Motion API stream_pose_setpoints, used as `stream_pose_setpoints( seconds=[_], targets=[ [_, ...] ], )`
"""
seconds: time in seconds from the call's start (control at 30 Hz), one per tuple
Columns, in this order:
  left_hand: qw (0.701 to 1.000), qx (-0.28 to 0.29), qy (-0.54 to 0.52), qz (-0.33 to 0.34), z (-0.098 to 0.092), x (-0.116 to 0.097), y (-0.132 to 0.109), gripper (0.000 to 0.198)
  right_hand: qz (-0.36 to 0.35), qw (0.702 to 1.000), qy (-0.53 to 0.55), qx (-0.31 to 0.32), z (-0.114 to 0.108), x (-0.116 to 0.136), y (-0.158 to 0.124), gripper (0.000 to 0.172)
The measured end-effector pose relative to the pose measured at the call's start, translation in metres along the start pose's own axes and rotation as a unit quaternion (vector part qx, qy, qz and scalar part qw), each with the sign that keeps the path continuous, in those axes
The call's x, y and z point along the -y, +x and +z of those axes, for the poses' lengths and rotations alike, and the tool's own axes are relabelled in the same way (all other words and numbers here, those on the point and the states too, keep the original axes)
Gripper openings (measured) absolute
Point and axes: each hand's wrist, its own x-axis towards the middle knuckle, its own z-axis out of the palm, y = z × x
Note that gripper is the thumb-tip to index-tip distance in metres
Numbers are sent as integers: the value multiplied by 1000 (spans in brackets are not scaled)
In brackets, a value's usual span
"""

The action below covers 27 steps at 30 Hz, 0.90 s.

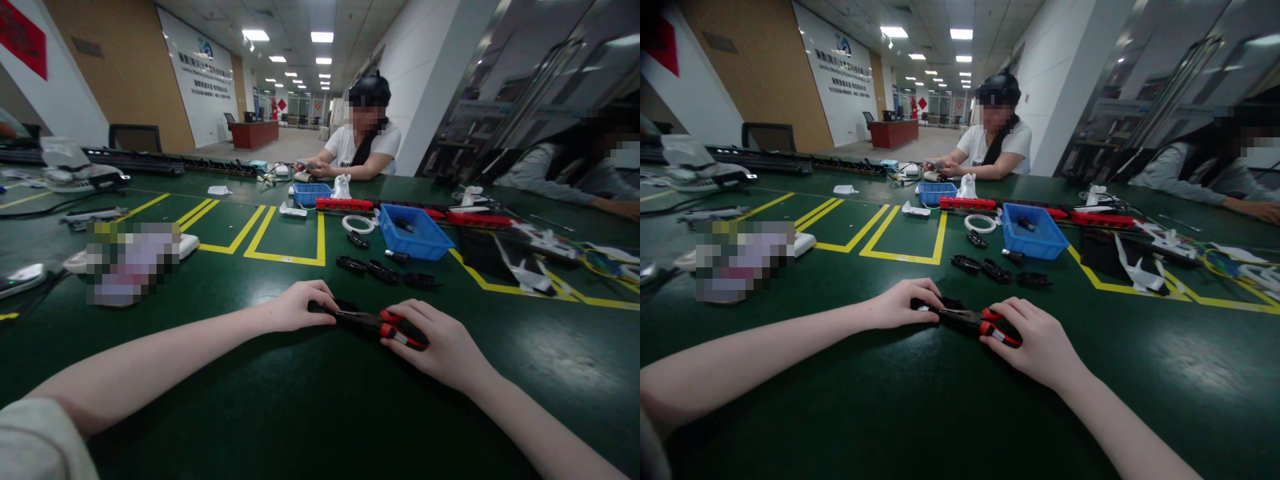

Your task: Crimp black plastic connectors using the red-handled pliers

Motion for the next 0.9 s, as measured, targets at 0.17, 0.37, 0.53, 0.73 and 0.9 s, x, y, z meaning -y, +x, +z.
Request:
stream_pose_setpoints(
  seconds=[0.17,0.37,0.53,0.73,0.9],
  targets=[
    [999,1,30,12,1,3,0,20,3,1000,11,2,1,0,1,32],
    [995,-1,98,34,3,3,-1,22,-11,1000,5,-7,2,2,1,33],
    [991,-13,126,45,4,4,-2,31,-15,1000,-8,-9,4,3,1,33],
    [991,-3,124,50,3,6,-1,24,-42,998,-40,-21,3,1,1,35],
    [992,-2,116,43,3,7,-1,22,-42,998,-44,-30,-1,-4,-2,35]
  ],
)
